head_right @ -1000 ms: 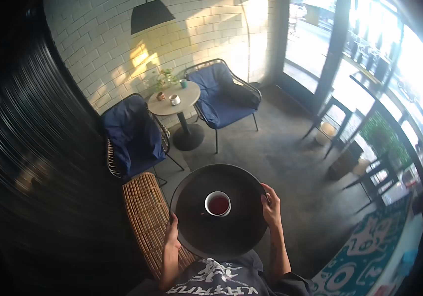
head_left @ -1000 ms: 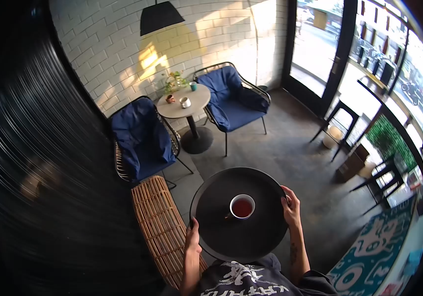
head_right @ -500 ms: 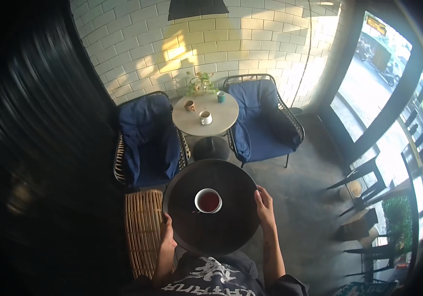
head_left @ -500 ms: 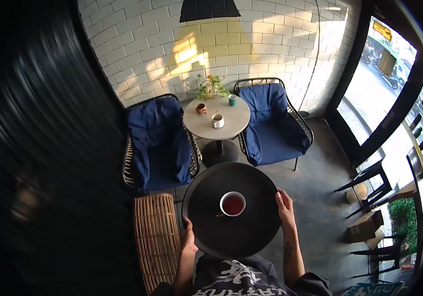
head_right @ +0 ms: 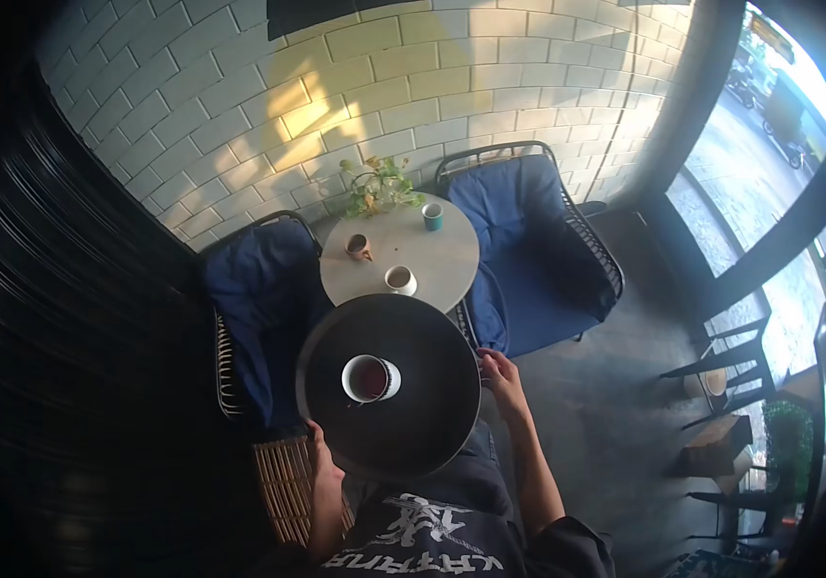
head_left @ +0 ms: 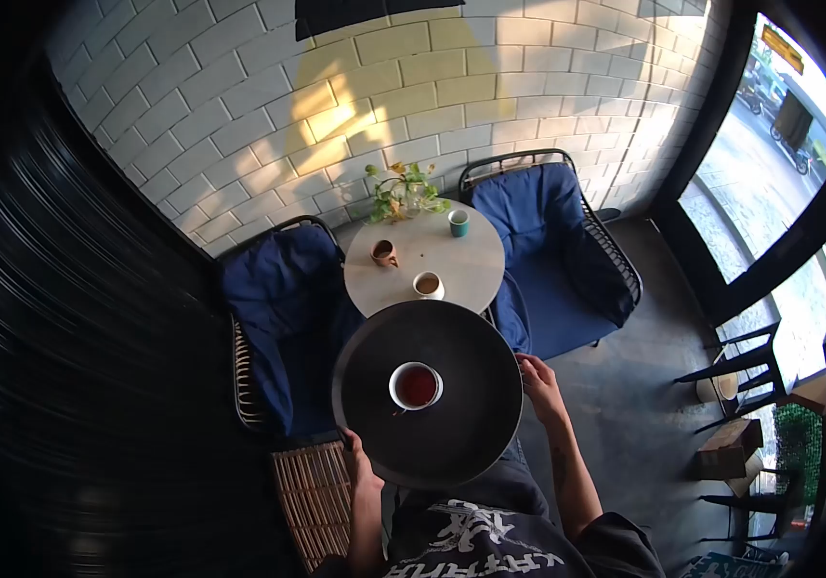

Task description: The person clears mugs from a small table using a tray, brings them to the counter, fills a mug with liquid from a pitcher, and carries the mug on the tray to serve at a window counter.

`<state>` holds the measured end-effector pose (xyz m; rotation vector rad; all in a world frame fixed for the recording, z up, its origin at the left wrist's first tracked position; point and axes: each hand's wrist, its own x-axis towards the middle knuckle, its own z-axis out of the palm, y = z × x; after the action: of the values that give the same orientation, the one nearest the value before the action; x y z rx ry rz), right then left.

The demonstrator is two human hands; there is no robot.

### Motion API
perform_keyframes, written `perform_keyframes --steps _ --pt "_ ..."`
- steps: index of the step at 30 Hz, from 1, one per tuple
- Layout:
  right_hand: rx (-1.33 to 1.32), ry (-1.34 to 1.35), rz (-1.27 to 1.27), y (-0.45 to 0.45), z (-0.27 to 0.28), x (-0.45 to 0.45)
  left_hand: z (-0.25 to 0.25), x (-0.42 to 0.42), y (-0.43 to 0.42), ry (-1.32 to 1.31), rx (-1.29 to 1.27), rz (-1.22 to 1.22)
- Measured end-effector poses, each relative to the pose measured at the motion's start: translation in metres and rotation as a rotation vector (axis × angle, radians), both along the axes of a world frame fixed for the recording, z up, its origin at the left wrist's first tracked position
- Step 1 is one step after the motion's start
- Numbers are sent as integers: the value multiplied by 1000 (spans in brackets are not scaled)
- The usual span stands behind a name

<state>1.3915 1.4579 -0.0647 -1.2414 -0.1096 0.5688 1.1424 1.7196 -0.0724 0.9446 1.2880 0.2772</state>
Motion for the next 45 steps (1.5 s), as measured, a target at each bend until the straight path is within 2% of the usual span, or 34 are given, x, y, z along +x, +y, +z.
perform_keyframes --steps 1,3,4,5,6,8,10,12,13,15,16,17,19,24,26,28,35,39,41,43,45 --pt "-118 -82 32 16 -21 21 5 11 9 16 7 19" --pt "-166 -102 71 57 -53 65 10 25 26 212 27 120" --pt "-268 -157 116 80 -64 86 -77 -2 58 2 53 111" --pt "-368 -215 166 102 -77 106 -69 5 60 19 55 140" --pt "-361 -206 198 126 -95 128 -49 18 60 36 15 234" --pt "-522 -558 147 177 -132 167 -34 38 63 67 -14 364" --pt "-575 -634 172 223 -152 194 -37 56 66 -179 61 484" --pt "-657 -764 165 254 -167 209 -33 71 68 -175 7 544" --pt "-643 -758 191 268 -173 213 -30 80 71 -184 -57 567" --pt "-940 -749 295 291 -189 221 -7 112 66 -263 21 572" --pt "-1048 -790 361 303 -250 226 4 124 64 -348 90 553" --pt "-1044 -784 386 310 -238 223 2 129 65 -330 91 569" --pt "-1195 -591 453 314 -193 215 -4 136 65 -399 -4 648" --pt "-1190 -826 553 289 -289 243 -3 167 72 -278 -11 696" --pt "-1151 -911 574 280 -269 252 -3 172 79 -247 -20 708" --pt "-1154 -730 407 270 -171 274 -2 182 85 -229 59 673" --pt "-1187 -711 422 235 -166 355 -17 189 94 -325 6 587" --pt "-1155 -744 415 230 -174 368 -13 198 91 -272 11 595" --pt "-1116 -750 426 230 -175 368 -19 197 90 -264 -91 634" --pt "-1159 -836 387 236 -153 362 -40 188 89 -287 -75 638" --pt "-1197 -920 350 246 -108 353 -43 185 85 -305 -56 644"
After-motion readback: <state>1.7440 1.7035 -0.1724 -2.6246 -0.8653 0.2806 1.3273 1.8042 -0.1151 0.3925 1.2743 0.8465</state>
